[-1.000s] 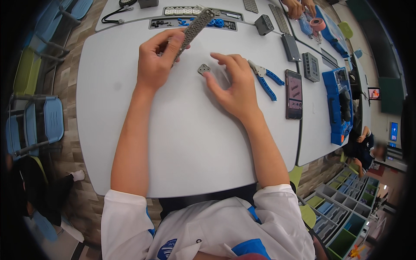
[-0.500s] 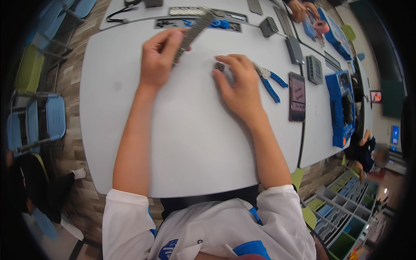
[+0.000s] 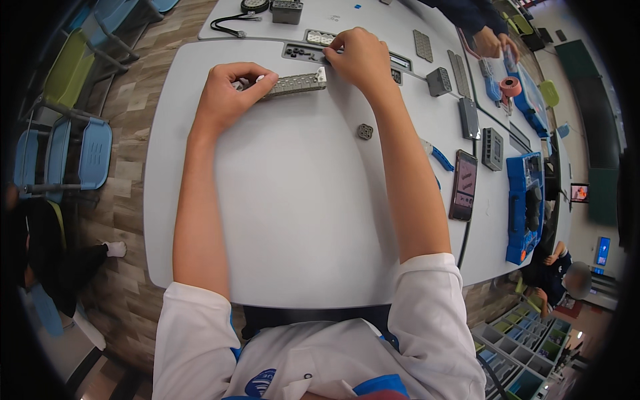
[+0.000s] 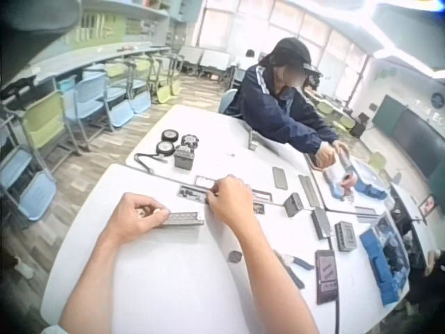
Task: The person assembles a long gray mechanical component by attaching small white and blue pieces. They pick up parts from the table, align them, and press them into place on the main assembly.
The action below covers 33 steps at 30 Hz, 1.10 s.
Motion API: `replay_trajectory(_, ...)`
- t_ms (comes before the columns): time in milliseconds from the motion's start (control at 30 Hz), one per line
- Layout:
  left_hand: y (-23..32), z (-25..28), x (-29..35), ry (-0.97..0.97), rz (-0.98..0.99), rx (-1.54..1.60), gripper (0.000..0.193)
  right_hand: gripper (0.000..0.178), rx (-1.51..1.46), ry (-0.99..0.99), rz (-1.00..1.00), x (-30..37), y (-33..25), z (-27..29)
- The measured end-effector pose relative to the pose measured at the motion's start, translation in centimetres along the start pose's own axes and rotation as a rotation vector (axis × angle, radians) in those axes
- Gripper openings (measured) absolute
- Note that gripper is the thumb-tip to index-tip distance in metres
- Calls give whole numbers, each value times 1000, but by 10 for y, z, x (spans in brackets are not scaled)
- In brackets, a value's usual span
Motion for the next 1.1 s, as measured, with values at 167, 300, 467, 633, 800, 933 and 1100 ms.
replay_trajectory(167,-3,-5,1,-8,19,1,19,25,105,-49,-84,-6,-1,-10)
replay_trajectory(300,-1,-4,1,10,-20,-25,17,30,60,-29,-73,-7,0,3)
replay_trajectory(467,-9,-3,2,13,-6,-115,16,28,-432,128,-193,42,18,77)
replay_trajectory(633,7,-4,-2,16,-234,-240,15,14,-744,63,-522,147,29,89)
replay_trajectory(800,66,-32,5,177,-655,-411,18,16,-830,176,-505,178,35,73)
replay_trajectory(933,95,-106,35,-64,-696,-123,19,12,-821,167,-451,174,40,69)
replay_trajectory(1100,81,-136,50,-202,-508,-156,21,9,-659,148,-339,177,34,69)
Point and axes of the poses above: each hand's wrist, its own x-axis away from the middle knuckle, its own z-axis out of the back of the hand, y = z × x, the point moved 5 cm from there along -x, towards the middle knuckle, and after that the axes turned 5 degrees about y, right-handed, at the moved point
